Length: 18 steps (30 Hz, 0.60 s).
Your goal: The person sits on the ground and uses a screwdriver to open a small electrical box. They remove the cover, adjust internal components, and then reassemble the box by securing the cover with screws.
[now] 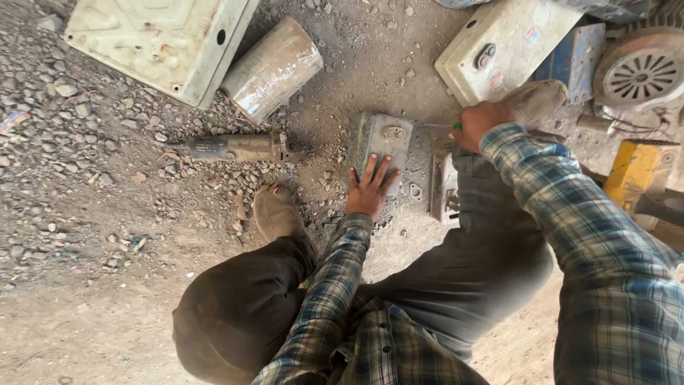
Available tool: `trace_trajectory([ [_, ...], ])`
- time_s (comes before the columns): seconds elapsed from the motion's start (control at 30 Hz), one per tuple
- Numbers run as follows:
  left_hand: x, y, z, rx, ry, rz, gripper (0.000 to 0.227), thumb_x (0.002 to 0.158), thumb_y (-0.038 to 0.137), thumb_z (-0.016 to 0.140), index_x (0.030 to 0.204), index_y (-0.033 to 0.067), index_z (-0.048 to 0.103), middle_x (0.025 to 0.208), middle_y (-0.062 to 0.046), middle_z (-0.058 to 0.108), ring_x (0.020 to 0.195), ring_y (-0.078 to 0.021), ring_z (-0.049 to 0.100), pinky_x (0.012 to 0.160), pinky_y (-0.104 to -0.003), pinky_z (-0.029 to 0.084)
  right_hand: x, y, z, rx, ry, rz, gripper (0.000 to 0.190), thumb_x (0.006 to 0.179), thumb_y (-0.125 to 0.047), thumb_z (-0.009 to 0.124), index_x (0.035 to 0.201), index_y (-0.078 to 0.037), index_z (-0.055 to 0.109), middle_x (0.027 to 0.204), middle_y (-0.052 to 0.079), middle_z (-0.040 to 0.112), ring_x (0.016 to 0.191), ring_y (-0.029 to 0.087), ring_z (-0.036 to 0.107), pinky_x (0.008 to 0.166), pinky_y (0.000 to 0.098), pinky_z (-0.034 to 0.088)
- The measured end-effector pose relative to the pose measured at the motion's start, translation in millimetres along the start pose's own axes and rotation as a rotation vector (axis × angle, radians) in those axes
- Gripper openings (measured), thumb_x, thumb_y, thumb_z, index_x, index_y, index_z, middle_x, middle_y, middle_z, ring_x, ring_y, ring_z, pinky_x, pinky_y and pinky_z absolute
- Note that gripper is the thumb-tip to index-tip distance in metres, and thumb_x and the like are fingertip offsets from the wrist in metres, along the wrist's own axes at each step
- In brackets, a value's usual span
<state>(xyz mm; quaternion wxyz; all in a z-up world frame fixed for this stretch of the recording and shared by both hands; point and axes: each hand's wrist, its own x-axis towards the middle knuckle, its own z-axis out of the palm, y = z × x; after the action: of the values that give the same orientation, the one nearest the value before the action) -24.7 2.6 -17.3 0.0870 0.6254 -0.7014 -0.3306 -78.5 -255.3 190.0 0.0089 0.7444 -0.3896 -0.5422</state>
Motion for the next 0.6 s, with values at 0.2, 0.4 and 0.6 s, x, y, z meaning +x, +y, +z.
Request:
trace_trajectory([
  [0.2,-0.4,-2.2,14.9,-0.013,0.108,-0.009,0.069,0.099,0.027,0.060,0.159,0.0415,0.030,0.171,0.003,-0.006,0.155,-0.0313,-0.009,0.114,-0.074,0.031,-2.6,2.8,7.9,-0.119,0.042,-0.075,0.038,0.099,-0.049,0.060,0.109,-0.017,0.079,0.097,0.013,0.079,0.095,0.032,0.076,0.082,0.0458,0.062],
  [0.4,-1.5,-5.7,8.0,-0.025,0.044,-0.022,0.071,0.098,0.027,0.061,0.159,0.0421,0.029,0.170,0.004,-0.005,0.155,-0.0300,-0.008,0.115,-0.073,0.029,18.1,17.7,47.0,0.553,0.001,0.020,0.043,0.096,-0.050,0.064,0.115,-0.014,0.078,0.112,0.018,0.071,0.104,0.037,0.066,0.098,0.0459,0.048],
  [0.6,-5.1,-3.7,8.7,-0.058,0.078,-0.030,0.066,0.100,0.024,0.061,0.158,0.0411,0.034,0.171,0.004,-0.004,0.157,-0.0299,-0.006,0.118,-0.072,0.028,28.4,13.8,49.0,0.506,-0.079,0.049,0.040,0.099,-0.046,0.060,0.120,-0.017,0.077,0.121,0.017,0.073,0.111,0.037,0.067,0.101,0.0490,0.050],
])
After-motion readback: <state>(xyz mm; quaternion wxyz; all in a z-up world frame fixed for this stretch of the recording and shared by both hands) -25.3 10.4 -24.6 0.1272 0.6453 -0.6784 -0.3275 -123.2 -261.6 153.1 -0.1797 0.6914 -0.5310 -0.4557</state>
